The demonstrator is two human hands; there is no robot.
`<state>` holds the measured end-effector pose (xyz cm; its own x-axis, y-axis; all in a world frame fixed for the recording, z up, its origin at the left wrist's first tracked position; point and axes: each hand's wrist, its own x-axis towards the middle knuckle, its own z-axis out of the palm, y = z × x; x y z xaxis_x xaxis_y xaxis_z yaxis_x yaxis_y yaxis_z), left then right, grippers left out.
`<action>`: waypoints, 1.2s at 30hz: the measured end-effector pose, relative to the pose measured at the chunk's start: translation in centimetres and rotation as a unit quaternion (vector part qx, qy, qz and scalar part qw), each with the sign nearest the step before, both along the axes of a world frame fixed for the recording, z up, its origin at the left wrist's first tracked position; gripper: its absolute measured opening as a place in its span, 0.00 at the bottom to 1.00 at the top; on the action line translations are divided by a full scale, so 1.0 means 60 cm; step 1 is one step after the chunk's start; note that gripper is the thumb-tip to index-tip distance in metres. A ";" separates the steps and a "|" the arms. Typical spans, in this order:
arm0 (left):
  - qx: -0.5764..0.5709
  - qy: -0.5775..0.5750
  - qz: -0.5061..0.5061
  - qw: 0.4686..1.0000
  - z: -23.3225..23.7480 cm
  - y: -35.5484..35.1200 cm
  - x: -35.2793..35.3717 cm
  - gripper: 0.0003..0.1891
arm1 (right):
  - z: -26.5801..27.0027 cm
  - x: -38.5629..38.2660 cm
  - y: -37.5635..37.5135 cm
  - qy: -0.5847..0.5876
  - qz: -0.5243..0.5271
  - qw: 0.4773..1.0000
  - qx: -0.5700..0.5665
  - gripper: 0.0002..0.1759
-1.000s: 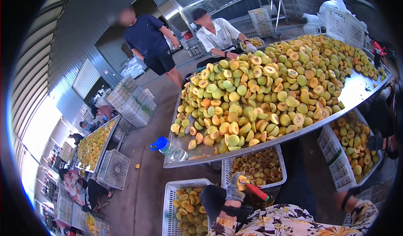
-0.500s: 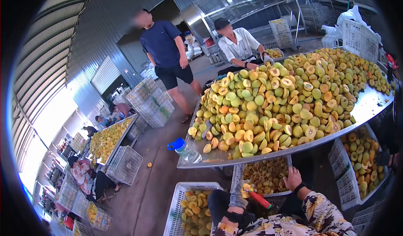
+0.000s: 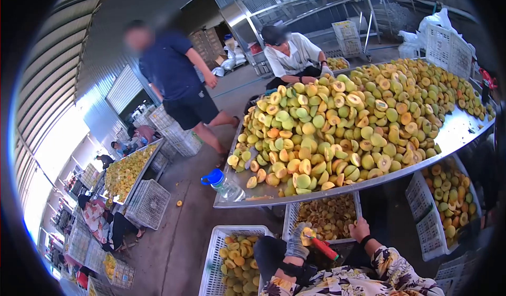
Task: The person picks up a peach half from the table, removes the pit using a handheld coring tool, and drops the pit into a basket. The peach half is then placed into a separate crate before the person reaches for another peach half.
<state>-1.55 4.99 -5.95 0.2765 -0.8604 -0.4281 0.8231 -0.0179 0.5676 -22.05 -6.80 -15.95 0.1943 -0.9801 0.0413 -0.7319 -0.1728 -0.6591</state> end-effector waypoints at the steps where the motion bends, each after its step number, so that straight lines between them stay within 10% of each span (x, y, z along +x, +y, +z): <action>1: 0.006 0.000 0.008 1.000 0.003 -0.001 0.001 0.16 | 0.017 0.006 0.011 -0.020 0.031 0.999 -0.024 0.18; 12: 0.052 -0.133 0.091 0.986 -0.004 -0.025 0.038 0.17 | 0.180 0.067 0.086 -0.398 0.188 0.876 0.199 0.17; 36: -0.094 -0.168 0.063 0.979 0.067 -0.065 0.017 0.12 | 0.238 0.109 0.099 -0.127 0.304 0.943 0.039 0.13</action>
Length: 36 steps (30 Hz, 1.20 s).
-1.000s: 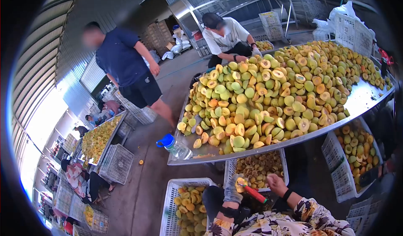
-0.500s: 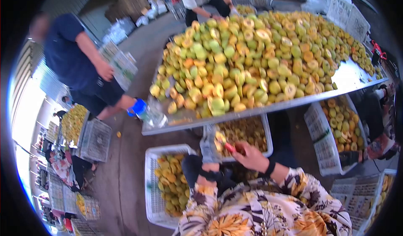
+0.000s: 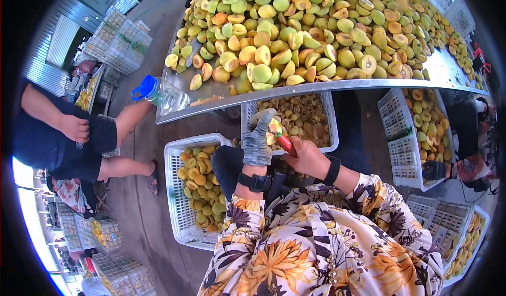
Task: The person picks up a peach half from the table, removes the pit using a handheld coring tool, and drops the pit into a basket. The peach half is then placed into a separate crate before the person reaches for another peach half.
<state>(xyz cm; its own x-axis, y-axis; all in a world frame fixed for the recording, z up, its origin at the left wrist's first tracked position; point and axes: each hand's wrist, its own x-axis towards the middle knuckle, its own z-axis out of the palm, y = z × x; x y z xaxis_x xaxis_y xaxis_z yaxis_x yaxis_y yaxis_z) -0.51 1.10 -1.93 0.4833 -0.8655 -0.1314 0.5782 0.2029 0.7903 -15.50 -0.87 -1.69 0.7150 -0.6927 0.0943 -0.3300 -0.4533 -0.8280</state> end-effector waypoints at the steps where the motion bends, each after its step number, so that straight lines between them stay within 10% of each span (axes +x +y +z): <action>1: 0.000 -0.020 -0.010 1.000 -0.004 -0.001 0.002 0.11 | 0.000 0.001 -0.001 0.004 -0.003 1.000 0.020 0.12; 19: 0.067 -0.039 0.039 0.996 0.007 -0.005 -0.002 0.10 | 0.004 0.005 0.016 0.006 0.002 0.999 0.036 0.09; 22: 0.097 0.031 -0.081 0.991 0.006 0.001 0.014 0.11 | 0.002 0.003 0.025 0.043 -0.010 0.999 -0.026 0.08; 31: 0.110 -0.033 -0.016 0.993 0.011 -0.002 -0.018 0.11 | 0.025 -0.002 0.029 0.022 0.009 0.968 0.251 0.09; 36: 0.089 0.129 -0.129 0.979 0.014 -0.004 -0.010 0.11 | -0.012 -0.010 0.041 0.001 -0.016 1.000 0.002 0.07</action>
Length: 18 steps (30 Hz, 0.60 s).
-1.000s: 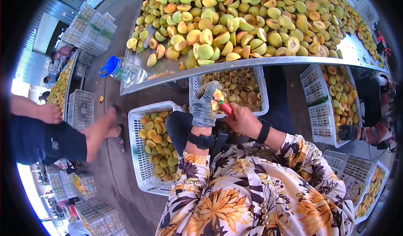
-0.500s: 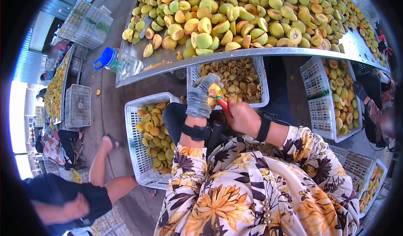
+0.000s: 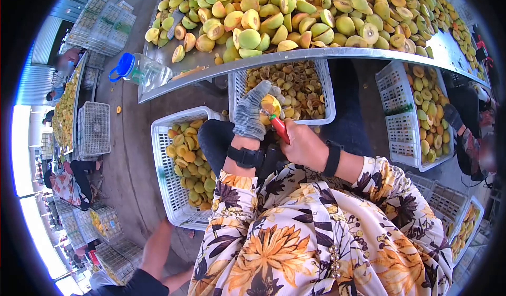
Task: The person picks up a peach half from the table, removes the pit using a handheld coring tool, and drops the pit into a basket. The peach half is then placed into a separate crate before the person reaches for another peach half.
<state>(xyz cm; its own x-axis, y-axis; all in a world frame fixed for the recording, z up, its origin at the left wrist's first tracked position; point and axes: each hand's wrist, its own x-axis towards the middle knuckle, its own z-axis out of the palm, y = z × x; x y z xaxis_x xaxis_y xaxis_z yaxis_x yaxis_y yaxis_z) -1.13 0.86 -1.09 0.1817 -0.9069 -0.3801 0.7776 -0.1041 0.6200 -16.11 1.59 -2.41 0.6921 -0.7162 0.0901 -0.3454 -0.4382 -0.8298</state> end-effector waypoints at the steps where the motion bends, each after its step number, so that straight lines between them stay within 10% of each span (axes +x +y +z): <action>1: -0.002 -0.089 0.016 0.996 -0.009 -0.001 0.001 0.12 | 0.020 -0.001 -0.003 0.001 0.000 1.000 0.002 0.07; 3: -0.021 -0.205 0.071 0.976 -0.019 0.002 -0.006 0.12 | 0.060 -0.004 -0.013 0.018 0.050 0.919 0.390 0.03; 6: -0.051 -0.312 0.143 0.938 -0.017 0.001 -0.016 0.12 | 0.056 -0.005 -0.016 -0.016 0.073 0.880 0.468 0.03; 12: -0.020 0.007 -0.053 0.998 -0.005 -0.001 -0.008 0.17 | 0.058 -0.016 -0.029 -0.043 0.087 0.809 0.579 0.04; 18: -0.060 0.007 -0.043 0.997 0.003 0.001 -0.016 0.19 | 0.061 -0.015 -0.033 -0.034 0.089 0.808 0.581 0.04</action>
